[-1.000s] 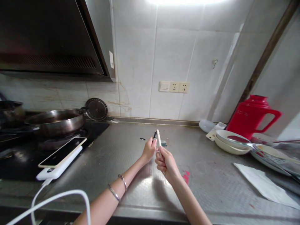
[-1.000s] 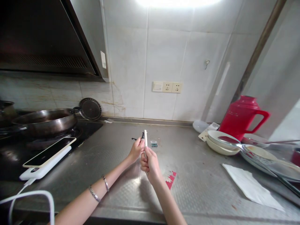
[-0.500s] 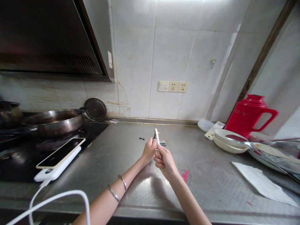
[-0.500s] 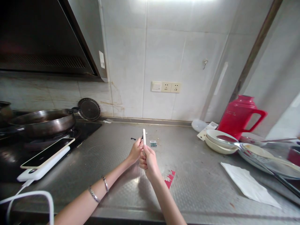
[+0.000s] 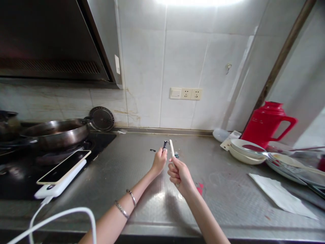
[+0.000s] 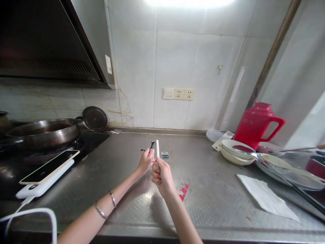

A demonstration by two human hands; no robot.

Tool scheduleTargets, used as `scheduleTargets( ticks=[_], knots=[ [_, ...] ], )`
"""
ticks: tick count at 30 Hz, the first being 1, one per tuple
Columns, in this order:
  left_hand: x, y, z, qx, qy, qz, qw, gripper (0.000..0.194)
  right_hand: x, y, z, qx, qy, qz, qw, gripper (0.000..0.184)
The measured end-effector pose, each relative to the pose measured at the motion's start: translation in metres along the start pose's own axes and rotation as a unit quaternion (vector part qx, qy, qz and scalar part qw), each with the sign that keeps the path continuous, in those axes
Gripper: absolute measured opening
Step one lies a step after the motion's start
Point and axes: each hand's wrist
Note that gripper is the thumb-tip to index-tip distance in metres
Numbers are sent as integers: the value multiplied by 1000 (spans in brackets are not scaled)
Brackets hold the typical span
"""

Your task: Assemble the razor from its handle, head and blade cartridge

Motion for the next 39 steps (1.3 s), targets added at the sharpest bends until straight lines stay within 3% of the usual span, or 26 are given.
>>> scheduleTargets(
  ticks=[4,16,19,21,23,26,31,33,39],
  knots=[
    [0,1,-2,-14,28,-4,1000,24,2,5,4,5,-3,4,1000,42],
    [7,0,5,-4,-39,-65,997,29,10,9,-2,-19,4,-13,1000,41],
    [6,-2,8,0,-63,-62,996,26,4,7,2,-9,-42,-30,999,39],
    [7,-3,9,-9,-83,-68,994,23,-6,3,16,11,-124,-73,990,37],
    [8,-4,10,-16,-106,-83,991,20,-21,-4,38,34,-237,-163,957,36],
    [8,-4,10,-17,-163,-121,979,19,-45,-17,76,67,-340,-327,879,36],
    [8,-1,8,-12,-232,-162,959,22,-57,-30,112,124,-362,-543,748,44],
    [9,0,6,-8,-240,-161,957,23,-51,-33,117,134,-363,-575,721,48],
    [16,-3,4,15,-212,-178,961,25,-53,-60,126,147,-353,-609,696,53]
  ],
)
Point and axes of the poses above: each hand's wrist, its own z-axis towards the middle knuckle, its own y-axis out of the palm, x = y × z, and after that the axes turned 13 degrees about x, right-handed
